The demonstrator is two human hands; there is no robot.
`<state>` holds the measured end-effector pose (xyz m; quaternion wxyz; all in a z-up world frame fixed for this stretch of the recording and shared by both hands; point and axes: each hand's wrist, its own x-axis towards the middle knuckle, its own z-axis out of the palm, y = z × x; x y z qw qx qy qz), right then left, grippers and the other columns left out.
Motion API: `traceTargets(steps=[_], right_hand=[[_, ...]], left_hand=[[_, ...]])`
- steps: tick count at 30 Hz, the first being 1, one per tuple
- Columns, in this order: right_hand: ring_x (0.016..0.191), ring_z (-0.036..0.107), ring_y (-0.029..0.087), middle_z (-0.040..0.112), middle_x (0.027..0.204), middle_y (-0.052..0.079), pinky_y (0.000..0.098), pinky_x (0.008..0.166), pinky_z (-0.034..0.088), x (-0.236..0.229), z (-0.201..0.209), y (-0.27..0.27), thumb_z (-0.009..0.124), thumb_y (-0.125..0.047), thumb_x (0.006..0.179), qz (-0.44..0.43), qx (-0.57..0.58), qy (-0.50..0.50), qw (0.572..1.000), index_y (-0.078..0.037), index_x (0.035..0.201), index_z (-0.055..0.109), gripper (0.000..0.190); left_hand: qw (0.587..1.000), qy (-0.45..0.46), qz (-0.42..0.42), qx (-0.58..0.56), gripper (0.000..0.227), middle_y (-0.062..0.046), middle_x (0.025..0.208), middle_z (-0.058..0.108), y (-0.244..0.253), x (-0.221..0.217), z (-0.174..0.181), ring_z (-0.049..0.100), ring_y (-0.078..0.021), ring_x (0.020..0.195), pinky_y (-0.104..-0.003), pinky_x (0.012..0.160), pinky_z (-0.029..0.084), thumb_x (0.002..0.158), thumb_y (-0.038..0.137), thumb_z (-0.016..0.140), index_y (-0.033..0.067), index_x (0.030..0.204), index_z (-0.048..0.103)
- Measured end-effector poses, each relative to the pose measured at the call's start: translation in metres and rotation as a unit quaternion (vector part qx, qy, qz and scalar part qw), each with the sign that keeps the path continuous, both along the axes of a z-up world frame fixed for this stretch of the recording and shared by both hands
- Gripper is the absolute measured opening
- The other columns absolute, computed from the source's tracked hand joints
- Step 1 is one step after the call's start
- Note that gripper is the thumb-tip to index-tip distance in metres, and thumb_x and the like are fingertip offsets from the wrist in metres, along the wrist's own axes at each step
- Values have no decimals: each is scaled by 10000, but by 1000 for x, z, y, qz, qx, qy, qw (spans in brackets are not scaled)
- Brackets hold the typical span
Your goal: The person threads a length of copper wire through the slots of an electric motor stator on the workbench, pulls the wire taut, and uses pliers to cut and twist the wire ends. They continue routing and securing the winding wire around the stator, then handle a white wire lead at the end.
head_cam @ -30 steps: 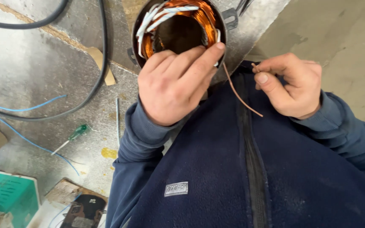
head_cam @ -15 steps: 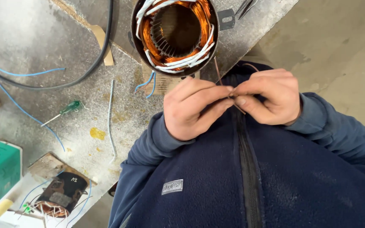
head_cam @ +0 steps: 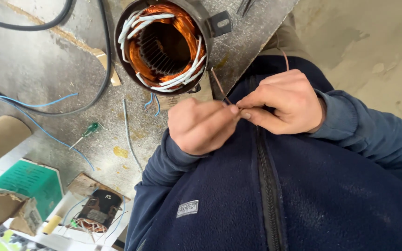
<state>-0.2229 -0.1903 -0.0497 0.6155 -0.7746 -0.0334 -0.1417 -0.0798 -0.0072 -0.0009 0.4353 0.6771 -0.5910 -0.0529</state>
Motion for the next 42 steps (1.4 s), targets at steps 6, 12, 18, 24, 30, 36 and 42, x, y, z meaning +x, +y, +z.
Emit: traceTargets(steps=[6,12,18,24,30,36,42], right_hand=[[607,656,228,671,720,77,343,539,464,-1,0,2,821,-83,873,-10,-8,-2,1000,-40,967,729,139],[612,660,225,684,737,79,336,546,476,0,4,3,824,-104,885,-5,-24,-2,1000,-34,994,738,156],[603,652,226,670,716,76,338,540,468,2,5,8,823,-112,882,10,-37,4,999,-36,979,743,147],[599,647,234,667,710,72,348,540,467,3,8,12,821,-136,880,15,-55,14,998,-51,970,748,143],[617,652,244,673,730,73,355,551,470,2,9,17,818,-136,877,23,-63,23,998,-59,969,742,142],[611,657,229,675,725,60,349,544,471,4,13,20,815,-146,881,39,-64,22,997,-68,954,740,131],[830,713,233,701,937,92,327,735,564,0,12,9,720,-221,990,19,3,-29,999,-18,1104,683,236]], left_hand=[[996,76,-7,39,350,-67,1039,719,3,2,-1,705,-185,820,-318,653,529,848,31,917,62,1117,695],[993,65,97,29,311,-51,968,700,18,-1,2,685,-208,797,-349,695,536,775,4,875,79,1031,714],[987,121,108,20,282,-67,958,707,33,-2,-5,704,-203,787,-326,699,537,801,-14,867,70,1025,719],[986,168,9,-19,251,-103,1009,730,33,8,-11,705,-228,754,-340,656,529,846,15,813,45,1052,673],[976,210,-53,23,201,-106,1113,754,40,9,-17,694,-228,740,-321,625,528,935,21,738,55,1043,572],[967,249,-55,-23,181,-146,1019,764,47,6,-17,713,-212,688,-339,633,541,991,43,677,84,1064,517],[842,404,130,-333,160,-34,778,633,112,21,-29,532,-116,480,-285,434,427,1106,269,456,134,1186,492]])
